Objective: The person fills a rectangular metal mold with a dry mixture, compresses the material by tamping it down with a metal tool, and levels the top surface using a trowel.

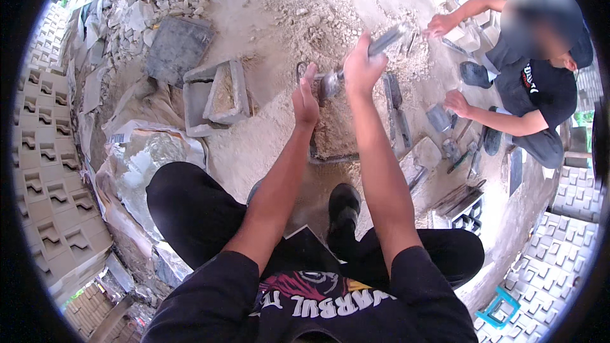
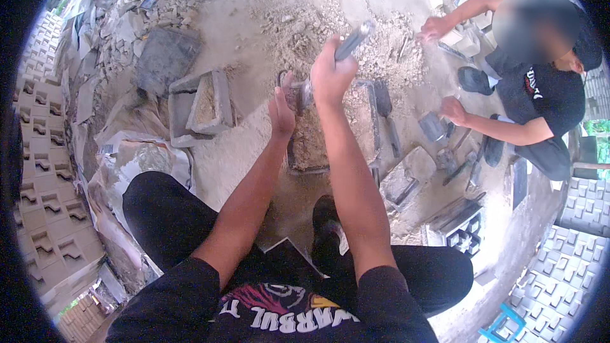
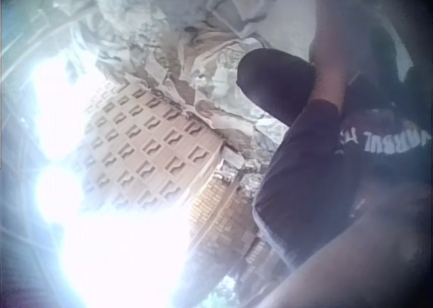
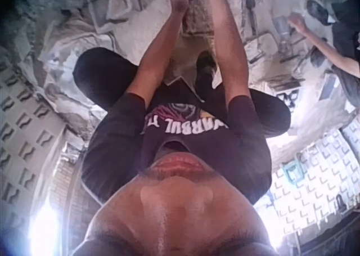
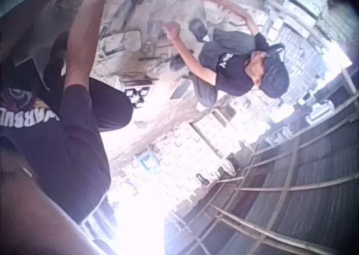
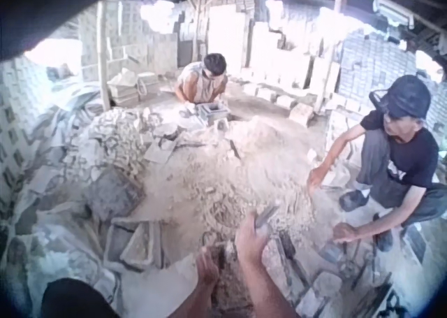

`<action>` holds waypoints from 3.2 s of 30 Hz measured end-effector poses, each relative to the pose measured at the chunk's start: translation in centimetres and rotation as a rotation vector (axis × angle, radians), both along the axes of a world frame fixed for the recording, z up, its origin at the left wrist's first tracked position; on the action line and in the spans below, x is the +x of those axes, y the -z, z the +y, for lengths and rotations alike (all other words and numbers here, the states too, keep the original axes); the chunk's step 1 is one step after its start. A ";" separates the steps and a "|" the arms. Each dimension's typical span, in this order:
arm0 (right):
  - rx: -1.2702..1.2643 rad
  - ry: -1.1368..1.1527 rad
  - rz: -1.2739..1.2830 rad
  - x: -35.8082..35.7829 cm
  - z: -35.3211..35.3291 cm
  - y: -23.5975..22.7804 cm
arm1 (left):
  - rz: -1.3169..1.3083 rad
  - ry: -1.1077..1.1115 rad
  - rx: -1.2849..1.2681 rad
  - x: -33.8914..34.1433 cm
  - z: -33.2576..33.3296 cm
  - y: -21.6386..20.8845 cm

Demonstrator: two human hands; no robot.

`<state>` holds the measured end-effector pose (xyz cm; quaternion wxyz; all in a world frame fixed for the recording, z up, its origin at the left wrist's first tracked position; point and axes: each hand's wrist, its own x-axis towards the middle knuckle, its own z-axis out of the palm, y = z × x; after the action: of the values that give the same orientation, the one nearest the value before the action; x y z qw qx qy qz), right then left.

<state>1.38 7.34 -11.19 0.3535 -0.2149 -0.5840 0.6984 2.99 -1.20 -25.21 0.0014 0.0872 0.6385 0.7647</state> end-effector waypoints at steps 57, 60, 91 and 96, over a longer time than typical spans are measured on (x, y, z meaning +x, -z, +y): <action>0.105 -0.011 -0.147 9.6 -3.9 0.3 | -0.211 -0.092 0.179 9.4 -2.0 2.5; 0.104 0.020 -0.076 12.2 -4.2 -0.3 | -0.221 -0.092 0.202 10.4 -2.0 2.7; 0.108 0.068 -0.111 14.0 -2.7 1.6 | 0.004 0.011 -0.354 10.6 -1.7 1.9; -0.197 0.244 0.153 12.9 1.2 -1.4 | 0.213 -0.016 -0.954 9.2 0.1 1.3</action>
<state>14.23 8.53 -9.75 0.4565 -0.2641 -0.4535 0.7184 12.19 -1.06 -26.46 -0.0300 0.1500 0.9149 0.3735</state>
